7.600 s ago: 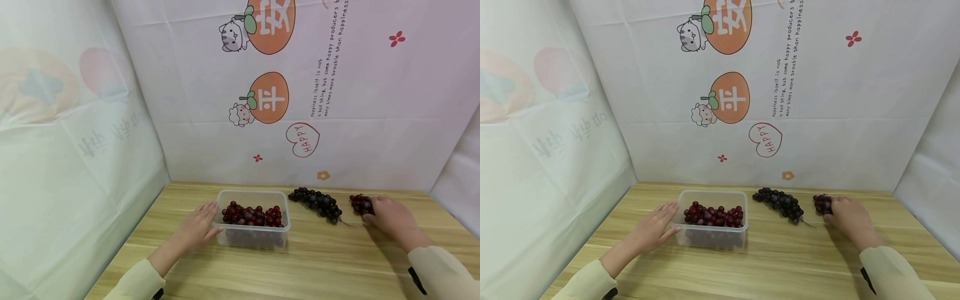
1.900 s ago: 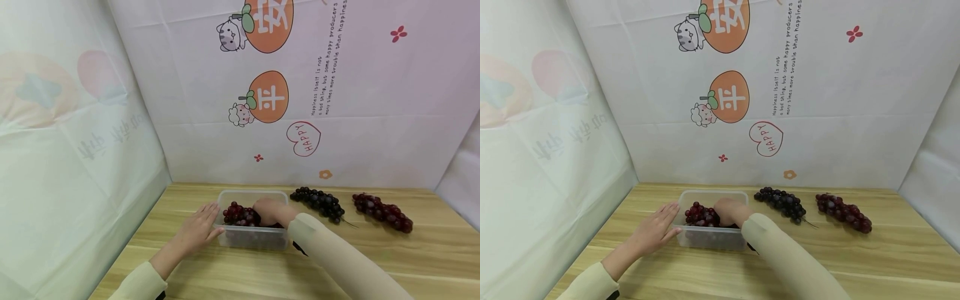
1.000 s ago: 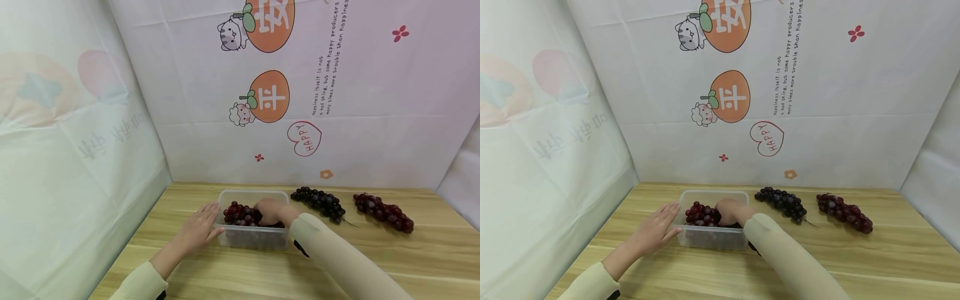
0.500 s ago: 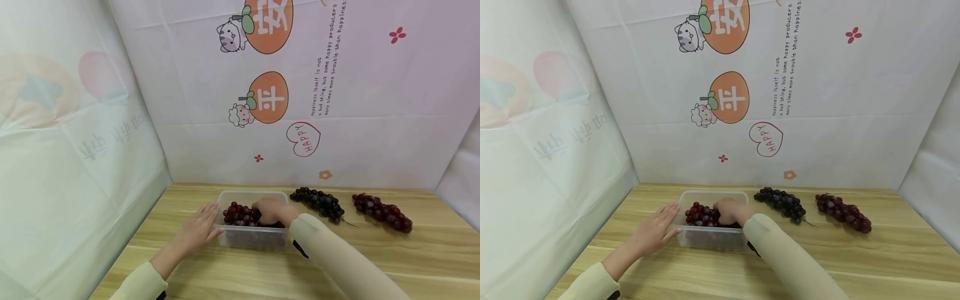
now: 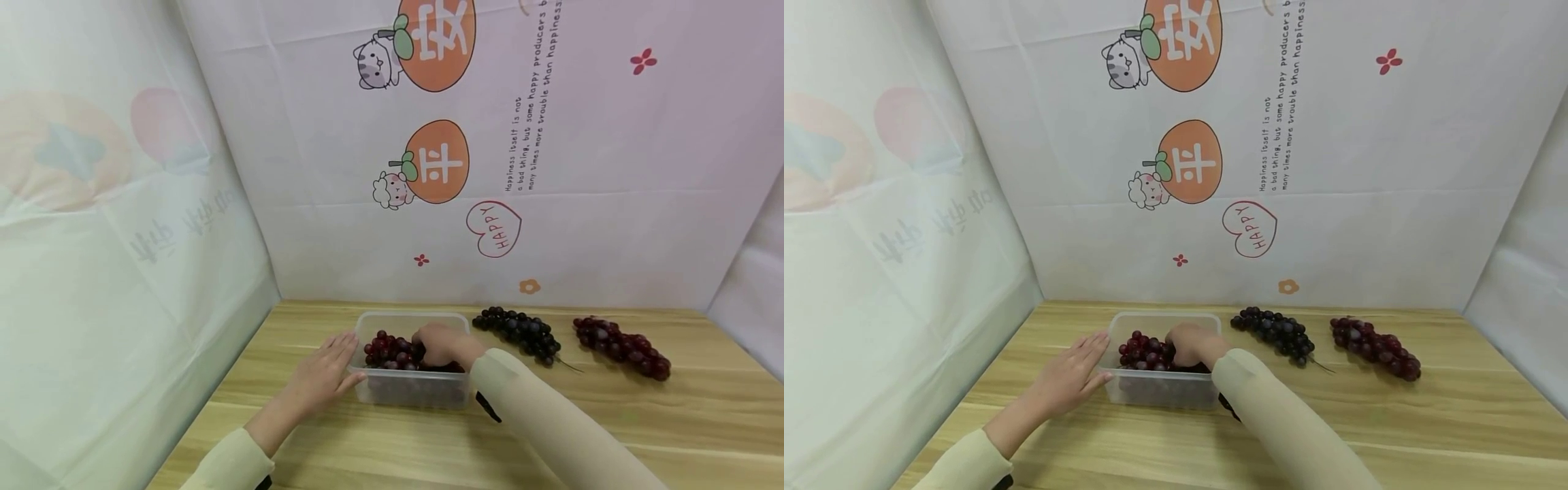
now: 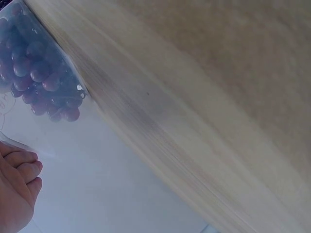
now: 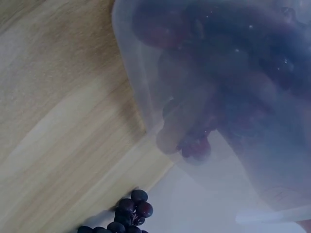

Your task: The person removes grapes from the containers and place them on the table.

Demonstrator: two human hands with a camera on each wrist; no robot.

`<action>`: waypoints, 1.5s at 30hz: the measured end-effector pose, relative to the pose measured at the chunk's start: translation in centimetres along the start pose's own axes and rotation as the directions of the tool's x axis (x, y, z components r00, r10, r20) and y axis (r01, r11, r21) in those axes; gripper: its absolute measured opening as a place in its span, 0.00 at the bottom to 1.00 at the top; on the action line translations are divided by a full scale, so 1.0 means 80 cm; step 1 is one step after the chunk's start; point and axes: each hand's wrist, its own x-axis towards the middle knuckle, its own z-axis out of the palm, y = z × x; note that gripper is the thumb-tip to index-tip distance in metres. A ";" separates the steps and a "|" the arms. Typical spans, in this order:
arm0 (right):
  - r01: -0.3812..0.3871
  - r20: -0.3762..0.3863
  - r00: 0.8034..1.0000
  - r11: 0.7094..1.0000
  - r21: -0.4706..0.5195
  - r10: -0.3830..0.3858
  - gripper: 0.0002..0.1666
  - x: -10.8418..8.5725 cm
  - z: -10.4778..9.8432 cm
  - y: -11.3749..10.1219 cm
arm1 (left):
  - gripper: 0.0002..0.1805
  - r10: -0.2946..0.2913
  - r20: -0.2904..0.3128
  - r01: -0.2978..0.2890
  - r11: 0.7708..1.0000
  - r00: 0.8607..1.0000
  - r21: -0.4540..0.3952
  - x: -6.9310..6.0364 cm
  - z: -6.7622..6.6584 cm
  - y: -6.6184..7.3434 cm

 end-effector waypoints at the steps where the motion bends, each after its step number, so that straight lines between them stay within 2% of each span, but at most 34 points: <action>1: 0.001 -0.003 1.000 1.000 0.008 -0.001 0.24 -0.001 0.000 0.000 | 0.38 -0.003 0.002 0.003 1.000 1.000 -0.003 0.000 0.000 0.000; 16: 0.072 -0.090 0.993 0.997 -0.031 -0.074 0.23 -0.004 0.000 0.002 | 0.38 -0.002 -0.008 0.001 1.000 1.000 -0.017 -0.001 0.004 -0.001; 20: 0.092 -0.123 0.987 0.992 -0.084 -0.102 0.21 -0.008 -0.002 0.000 | 0.38 0.003 -0.013 -0.003 1.000 1.000 -0.020 -0.002 0.005 -0.002; 25: 0.069 -0.156 0.983 0.984 -0.165 -0.095 0.19 -0.014 -0.008 0.000 | 0.38 0.003 -0.019 -0.003 1.000 1.000 -0.018 -0.001 0.004 -0.001; 32: 0.049 -0.149 0.987 0.991 -0.127 -0.068 0.22 -0.018 -0.017 -0.003 | 0.38 0.011 -0.040 -0.011 1.000 0.999 0.006 -0.001 0.004 -0.001; 41: 0.080 -0.163 0.981 0.986 -0.145 -0.103 0.20 -0.027 -0.030 -0.008 | 0.39 0.011 -0.058 -0.012 1.000 0.998 -0.001 -0.002 0.006 -0.002; 45: 0.104 -0.198 0.971 0.983 -0.154 -0.134 0.17 -0.033 -0.034 -0.011 | 0.38 0.020 -0.067 -0.020 1.000 0.998 0.003 -0.001 0.007 -0.003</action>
